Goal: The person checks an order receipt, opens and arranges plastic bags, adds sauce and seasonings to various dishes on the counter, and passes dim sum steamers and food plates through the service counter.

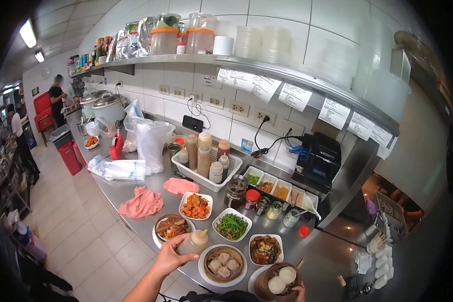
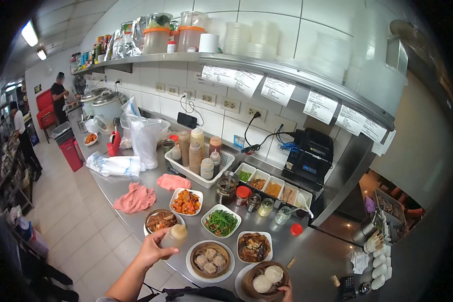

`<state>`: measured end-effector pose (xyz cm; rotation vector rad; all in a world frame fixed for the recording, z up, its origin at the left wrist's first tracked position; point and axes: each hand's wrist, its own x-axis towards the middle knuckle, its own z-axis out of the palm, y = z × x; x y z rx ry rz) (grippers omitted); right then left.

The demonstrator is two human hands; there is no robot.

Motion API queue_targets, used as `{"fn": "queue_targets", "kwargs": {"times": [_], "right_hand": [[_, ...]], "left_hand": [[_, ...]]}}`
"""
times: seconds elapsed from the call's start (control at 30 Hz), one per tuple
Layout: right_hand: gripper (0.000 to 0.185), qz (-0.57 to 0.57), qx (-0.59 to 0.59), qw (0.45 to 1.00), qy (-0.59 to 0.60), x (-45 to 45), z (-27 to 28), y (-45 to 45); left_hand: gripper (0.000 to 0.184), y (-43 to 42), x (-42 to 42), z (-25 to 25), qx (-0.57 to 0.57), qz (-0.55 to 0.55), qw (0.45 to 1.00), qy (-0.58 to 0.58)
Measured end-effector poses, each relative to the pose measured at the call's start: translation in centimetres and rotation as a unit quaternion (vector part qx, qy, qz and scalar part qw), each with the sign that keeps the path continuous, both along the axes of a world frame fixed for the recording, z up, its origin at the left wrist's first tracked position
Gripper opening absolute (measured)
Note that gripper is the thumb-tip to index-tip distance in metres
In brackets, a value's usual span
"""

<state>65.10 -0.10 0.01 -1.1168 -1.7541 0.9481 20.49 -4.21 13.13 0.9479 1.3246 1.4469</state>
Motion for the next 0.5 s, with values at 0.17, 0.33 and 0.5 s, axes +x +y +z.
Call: {"fn": "queue_targets", "kwargs": {"times": [0.17, 0.33, 0.5], "right_hand": [[0.067, -0.069, -0.001, 0.998, -0.013, -2.2, -0.8, -1.7], [0.077, -0.126, 0.014, 0.992, -0.015, -3.3, -1.4, -2.6], [0.121, -0.158, 0.007, 0.987, 0.006, -4.1, -3.3, -2.4]], "left_hand": [[0.061, 0.7, -3.0, -0.9, 0.002, -0.023, 1.000, 0.008], [0.063, 1.5, -5.8, -2.1, 0.035, -0.037, 0.998, 0.031], [0.065, 1.8, -8.2, -2.8, 0.044, -0.044, 0.997, 0.045]]}}
